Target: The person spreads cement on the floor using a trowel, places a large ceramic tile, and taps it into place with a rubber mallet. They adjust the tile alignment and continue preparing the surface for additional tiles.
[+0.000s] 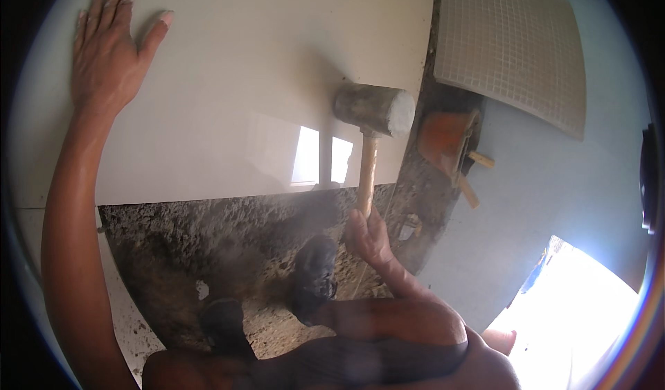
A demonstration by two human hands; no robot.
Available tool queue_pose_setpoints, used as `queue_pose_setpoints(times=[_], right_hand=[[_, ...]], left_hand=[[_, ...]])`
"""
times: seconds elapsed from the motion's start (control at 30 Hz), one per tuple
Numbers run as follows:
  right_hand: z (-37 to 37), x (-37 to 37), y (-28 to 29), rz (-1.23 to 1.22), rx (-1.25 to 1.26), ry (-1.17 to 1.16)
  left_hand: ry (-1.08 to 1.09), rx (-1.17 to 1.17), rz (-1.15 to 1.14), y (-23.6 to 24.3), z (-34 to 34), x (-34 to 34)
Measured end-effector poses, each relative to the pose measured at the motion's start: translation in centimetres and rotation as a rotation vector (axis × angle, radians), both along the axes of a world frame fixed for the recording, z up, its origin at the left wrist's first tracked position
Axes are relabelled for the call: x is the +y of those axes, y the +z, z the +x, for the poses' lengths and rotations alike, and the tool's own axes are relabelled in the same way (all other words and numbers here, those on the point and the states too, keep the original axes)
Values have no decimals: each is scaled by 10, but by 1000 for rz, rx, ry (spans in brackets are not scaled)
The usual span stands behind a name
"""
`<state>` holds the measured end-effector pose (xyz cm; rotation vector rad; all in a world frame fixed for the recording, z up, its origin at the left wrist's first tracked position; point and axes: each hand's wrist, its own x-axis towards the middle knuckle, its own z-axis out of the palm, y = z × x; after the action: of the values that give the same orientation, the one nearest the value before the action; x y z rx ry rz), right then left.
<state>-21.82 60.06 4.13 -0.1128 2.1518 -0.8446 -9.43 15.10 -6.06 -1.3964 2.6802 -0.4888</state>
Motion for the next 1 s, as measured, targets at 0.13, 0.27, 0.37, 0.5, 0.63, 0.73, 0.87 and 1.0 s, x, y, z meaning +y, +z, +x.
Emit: queue_pose_setpoints(times=[0.13,0.27,0.37,0.5,0.63,0.73,0.87,1.0], right_hand=[[-15,45,-34,-21,1131,1007],[-8,38,-24,-83,993,949],[1,27,-10,48,466,553],[9,22,8,122,295,324],[15,46,3,121,275,302],[15,50,24,152,133,151],[-13,24,35,-8,45,62],[-45,-27,54,-259,207,23]], left_hand=[[-21,54,-1,-3,-3,0],[-47,82,-51,-18,6,-11],[-240,429,-145,-52,19,-33],[-50,-34,72,-3,-11,1],[-92,-146,383,53,-35,82],[-155,-112,556,80,-47,132],[-146,-127,645,88,-46,137],[-166,-103,702,90,-51,130]])
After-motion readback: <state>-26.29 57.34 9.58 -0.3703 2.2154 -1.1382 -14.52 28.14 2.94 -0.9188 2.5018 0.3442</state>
